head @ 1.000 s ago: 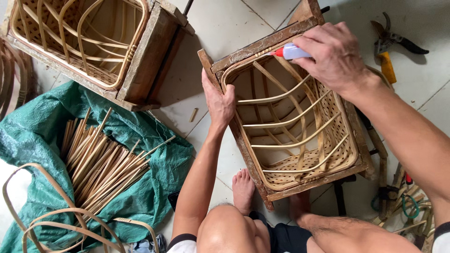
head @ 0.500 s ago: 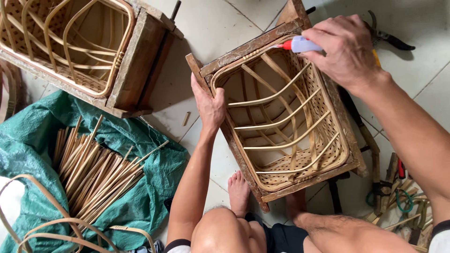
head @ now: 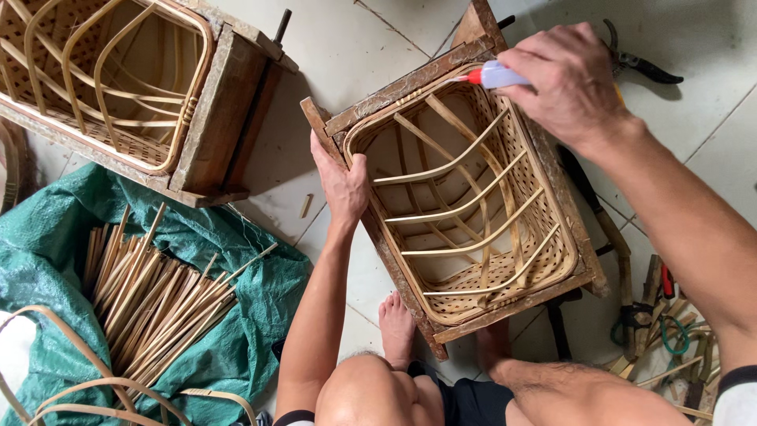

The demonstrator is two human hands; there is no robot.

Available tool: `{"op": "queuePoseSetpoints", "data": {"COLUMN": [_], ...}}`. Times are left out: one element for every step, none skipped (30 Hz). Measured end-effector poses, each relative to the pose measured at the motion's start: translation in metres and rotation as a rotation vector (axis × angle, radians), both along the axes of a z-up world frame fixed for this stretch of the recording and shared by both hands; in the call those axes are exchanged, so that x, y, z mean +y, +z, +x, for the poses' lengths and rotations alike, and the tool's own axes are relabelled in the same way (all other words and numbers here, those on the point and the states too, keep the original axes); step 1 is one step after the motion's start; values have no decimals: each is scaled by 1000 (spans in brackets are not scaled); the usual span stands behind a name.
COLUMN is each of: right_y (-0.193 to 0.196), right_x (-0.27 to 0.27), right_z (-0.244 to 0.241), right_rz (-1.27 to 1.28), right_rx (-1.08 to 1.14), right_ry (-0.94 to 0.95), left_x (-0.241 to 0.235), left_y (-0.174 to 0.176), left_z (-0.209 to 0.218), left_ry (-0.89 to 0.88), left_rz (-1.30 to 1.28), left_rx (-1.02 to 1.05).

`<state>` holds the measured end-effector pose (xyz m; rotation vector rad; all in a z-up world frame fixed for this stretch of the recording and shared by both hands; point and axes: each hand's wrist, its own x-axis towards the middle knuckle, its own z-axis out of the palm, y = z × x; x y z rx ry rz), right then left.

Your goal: The person inserts thin bamboo strips into a rectangular basket frame, tapping them into place with a hammer. They then apply glue along the basket's rim and edges to secure the strips. The person works on a single basket throughout the clip.

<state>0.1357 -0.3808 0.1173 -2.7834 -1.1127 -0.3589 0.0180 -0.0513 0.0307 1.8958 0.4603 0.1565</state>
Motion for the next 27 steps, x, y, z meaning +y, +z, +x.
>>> {"op": "queuePoseSetpoints", "data": {"right_y": [1, 1, 0, -1, -3, -6, -8, -11, -13, -15, -15, -15, -14, -12, -10, -8, -6, -5, -4, -5, -6, -9, -11, -13, -15, -16, -17], "right_x": [1, 1, 2, 5, 8, 13, 18, 23, 27, 28, 28, 25, 21, 15, 8, 1, -7, -12, -18, -20, -24, -24, -24, -23, -22, -20, -19], "right_z": [0, -1, -2, -2, -2, -1, 0, 0, 1, 1, 2, 1, 1, 2, 2, 3, 3, 5, 6, 7, 7, 8, 8, 9, 9, 9, 10], "right_rz": [9, 17, 24, 32, 41, 32, 23, 13, 8, 1, -6, -16, -27, -39, -2, 35, 73, 54, 36, 25, 14, 10, 6, 8, 9, 12, -6], "right_rx": [-5, -10, -3, 3, 8, -4, -16, -26, -43, -61, -79, -77, -75, -73, -37, 1, 40, 13, -13, -28, -43, -46, -50, -43, -36, -27, -32], "right_ry": [8, 12, 14, 15, 16, 25, 33, 44, 48, 48, 48, 48, 47, 46, 22, 1, -21, -22, -23, -23, -23, -22, -21, -21, -21, -21, -22], "left_x": [1, 0, 0, -1, -2, -2, -1, -1, -1, -1, 0, 0, 0, -1, -1, -1, -2, -1, -1, 0, -1, -1, -1, -1, -1, -1, -1], "left_y": [1, 1, 2, 2, 2, 2, 2, 2, 2, 2, 3, 3, 4, 4, 4, 4, 4, 4, 4, 4, 4, 4, 5, 5, 5, 5, 5], "left_z": [0, 0, -1, 0, 1, 2, 2, 1, 0, 1, 1, 1, 1, 1, 2, 2, 2, 1, 1, 1, 0, 1, 1, 1, 1, 1, 2], "left_ry": [2, 0, 5, 9, 13, 14, 14, 16, 16, 11, 7, 9, 10, 10, 7, 5, 3, 3, 3, 2, 4, 6, 7, 3, -2, -5, -8], "left_rz": [-9, -18, -19, -19, -19, -23, -27, -32, -22, -13, -4, -7, -10, -15, -24, -33, -41, -32, -22, -11, -23, -35, -46, -38, -29, -20, 3], "left_rx": [1, 2, 21, 38, 55, 38, 21, 5, 0, -7, -14, -1, 11, 24, 18, 14, 9, 6, 4, 0, 14, 26, 39, 30, 22, 15, 12]}}
